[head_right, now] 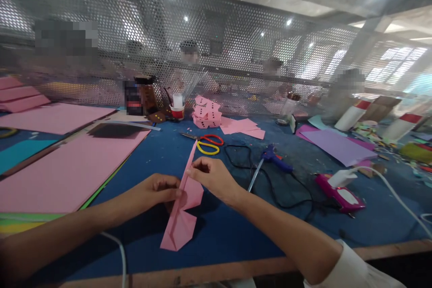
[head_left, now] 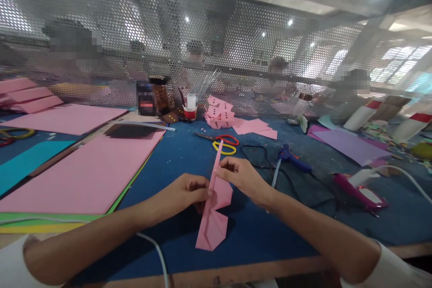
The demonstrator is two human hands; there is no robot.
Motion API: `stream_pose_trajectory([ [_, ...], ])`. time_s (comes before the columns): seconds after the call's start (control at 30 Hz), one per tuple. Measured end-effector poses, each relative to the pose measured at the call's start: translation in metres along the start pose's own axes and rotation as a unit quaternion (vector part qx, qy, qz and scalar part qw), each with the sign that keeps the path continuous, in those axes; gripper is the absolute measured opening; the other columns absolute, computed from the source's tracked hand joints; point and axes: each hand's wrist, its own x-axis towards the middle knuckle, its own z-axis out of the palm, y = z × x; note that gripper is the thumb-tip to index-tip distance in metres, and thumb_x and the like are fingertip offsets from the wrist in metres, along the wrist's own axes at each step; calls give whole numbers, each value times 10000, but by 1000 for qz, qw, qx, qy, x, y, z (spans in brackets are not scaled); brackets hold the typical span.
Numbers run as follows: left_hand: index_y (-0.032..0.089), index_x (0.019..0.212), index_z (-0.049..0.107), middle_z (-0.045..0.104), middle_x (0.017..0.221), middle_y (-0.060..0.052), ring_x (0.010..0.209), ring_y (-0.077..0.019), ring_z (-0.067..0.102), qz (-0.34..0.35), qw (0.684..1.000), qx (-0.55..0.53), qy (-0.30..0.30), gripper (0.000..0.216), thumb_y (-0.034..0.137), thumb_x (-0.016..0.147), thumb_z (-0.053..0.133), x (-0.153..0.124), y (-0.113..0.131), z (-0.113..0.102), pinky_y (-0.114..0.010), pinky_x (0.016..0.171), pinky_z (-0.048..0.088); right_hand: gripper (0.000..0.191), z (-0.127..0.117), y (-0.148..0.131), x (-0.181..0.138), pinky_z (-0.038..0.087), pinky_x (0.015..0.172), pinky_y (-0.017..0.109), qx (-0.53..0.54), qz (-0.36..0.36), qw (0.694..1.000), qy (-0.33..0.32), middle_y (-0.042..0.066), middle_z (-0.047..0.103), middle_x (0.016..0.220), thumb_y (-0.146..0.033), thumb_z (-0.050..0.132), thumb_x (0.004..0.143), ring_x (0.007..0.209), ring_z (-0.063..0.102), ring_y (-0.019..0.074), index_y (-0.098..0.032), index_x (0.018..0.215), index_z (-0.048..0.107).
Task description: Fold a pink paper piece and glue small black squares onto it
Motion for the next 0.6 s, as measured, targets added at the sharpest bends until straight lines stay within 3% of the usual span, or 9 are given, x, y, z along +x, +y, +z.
stream_pose_trajectory([
  [0.2,162,639,570,555,601,32,559,-124,534,21,995,-51,89,212,325,772,592,17,3,4,-241,587,441,251,-4,8,4,431,679,230,-11,-13,999,34,-3,583,775,-419,623,797,731,525,128,-168,813,618],
  [0.37,159,627,550,516,585,42,532,-107,493,28,993,-47,106,180,272,764,576,25,-3,4,-226,551,408,267,-8,10,6,423,656,229,-5,16,999,45,-3,588,779,-420,548,847,707,527,121,-167,860,634],
  [0.6,165,683,586,548,617,28,547,-113,497,24,991,-71,110,150,290,766,576,28,-3,7,-225,555,419,244,-9,13,8,433,692,239,-16,7,999,50,7,621,808,-405,593,813,753,548,138,-170,851,648],
])
